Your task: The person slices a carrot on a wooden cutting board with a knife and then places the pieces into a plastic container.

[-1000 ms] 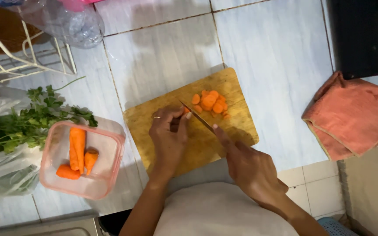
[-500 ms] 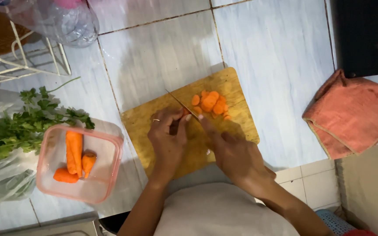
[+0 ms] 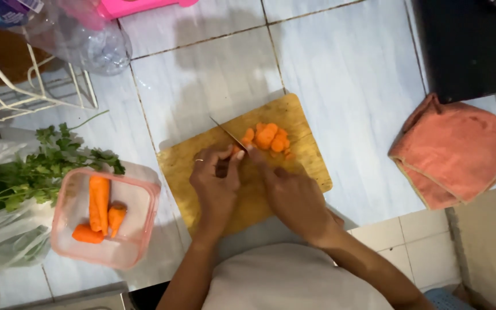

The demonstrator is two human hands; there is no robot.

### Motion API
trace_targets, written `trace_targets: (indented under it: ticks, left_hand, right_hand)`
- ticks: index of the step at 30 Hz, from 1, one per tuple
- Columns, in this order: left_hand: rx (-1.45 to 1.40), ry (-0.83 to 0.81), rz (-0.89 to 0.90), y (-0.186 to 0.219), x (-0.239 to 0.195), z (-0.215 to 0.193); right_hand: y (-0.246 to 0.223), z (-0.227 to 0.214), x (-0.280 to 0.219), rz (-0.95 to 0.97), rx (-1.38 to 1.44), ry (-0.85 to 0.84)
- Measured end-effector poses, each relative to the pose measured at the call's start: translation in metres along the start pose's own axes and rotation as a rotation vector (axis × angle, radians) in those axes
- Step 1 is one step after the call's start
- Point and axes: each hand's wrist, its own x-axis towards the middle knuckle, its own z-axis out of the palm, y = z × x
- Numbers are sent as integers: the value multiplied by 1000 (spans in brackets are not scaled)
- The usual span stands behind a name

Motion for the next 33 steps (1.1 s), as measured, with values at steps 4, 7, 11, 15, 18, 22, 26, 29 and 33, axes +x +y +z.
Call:
trace_targets:
  ticks: [4,7,11,15,18,22,26,29,33]
  left_hand:
    - [-32,-18,-69,-5,-3,2]
    - [-42,-28,-75,-4,2,2]
    - [-19,-61,-84,-4,-2,0]
    - [21,-69,-91,1,-3,-2]
    - [-26,-76,-90,4,-6,-3]
    - [-58,-85,-107,3,-4,-2]
    - [-11,-91,-129,1,-1,-3]
    - [-10,-79,-129,1,0,-2]
    - [-21,-51,-121,1,0,0]
  right_hand:
    - [12,1,-34,56,65,16]
    - [16,-10,-43,201,60,-140]
    - [15,-16,-49,180,54,-64]
    - [17,-18,-47,266,119,-225]
    - [18,-15,-44,226,97,-69]
    - [18,-17,-46,217,150,-51]
    - [16,-16,-49,167,220,-28]
    - [14,-15,-49,173,233,-67]
    - [11,-16,-44,248,199,-233]
